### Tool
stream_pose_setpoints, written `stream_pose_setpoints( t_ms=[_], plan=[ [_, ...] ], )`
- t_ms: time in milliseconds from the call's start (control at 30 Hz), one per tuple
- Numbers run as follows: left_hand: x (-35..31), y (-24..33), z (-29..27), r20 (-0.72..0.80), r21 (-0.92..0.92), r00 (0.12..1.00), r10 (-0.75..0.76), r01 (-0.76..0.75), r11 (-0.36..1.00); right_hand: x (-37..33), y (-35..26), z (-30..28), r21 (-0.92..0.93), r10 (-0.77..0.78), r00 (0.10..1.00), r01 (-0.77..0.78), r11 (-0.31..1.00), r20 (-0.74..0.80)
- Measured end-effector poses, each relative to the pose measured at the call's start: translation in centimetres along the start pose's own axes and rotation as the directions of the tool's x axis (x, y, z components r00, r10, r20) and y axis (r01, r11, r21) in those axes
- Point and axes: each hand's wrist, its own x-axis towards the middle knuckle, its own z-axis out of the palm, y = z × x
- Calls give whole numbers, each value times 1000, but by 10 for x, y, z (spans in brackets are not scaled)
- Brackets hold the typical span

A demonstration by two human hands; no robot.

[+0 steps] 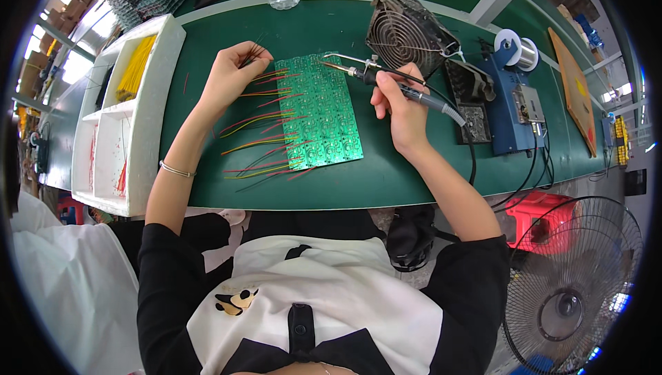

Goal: The person solders wires onto a circuit board using a soldering iron, then picks wires from a divided tray and solders them onto the board.

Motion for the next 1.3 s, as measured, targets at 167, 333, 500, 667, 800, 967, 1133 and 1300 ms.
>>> stream_pose_setpoints(
  t_ms=[167, 333, 500, 667, 800, 967, 1133, 1300],
  plan=[
    [-8, 9, 6, -77, 272, 997, 24, -2, 962, -1, 5, -8, 203, 85, 996, -86, 975, 12],
    [-10, -6, 7, -99, 259, 985, 138, -108, 960, 0, 8, 1, 248, 65, 998, -68, 966, 21],
    [-16, -9, 6, -147, 202, 982, 116, -85, 976, -4, 6, 1, 61, 7, 1000, -7, 998, 11],
    [-20, 10, 20, -230, 349, 940, 251, -161, 923, -11, 3, 4, -17, -33, 999, 33, 999, 27],
    [-16, 16, 33, -116, 425, 960, 254, -183, 886, -11, 3, 3, -23, -29, 999, 29, 999, -23],
    [-20, 3, 26, -161, 443, 955, 251, -157, 883, -13, 1, 3, -10, 9, 999, -10, 1000, -36],
    [-18, -4, 33, -194, 361, 928, 318, -234, 903, -15, 2, 4, 11, 34, 999, -33, 999, -26],
    [-16, 2, 39, -134, 461, 954, 267, -179, 869, -13, 4, -1, 20, 43, 997, -41, 999, -69]
  ],
)
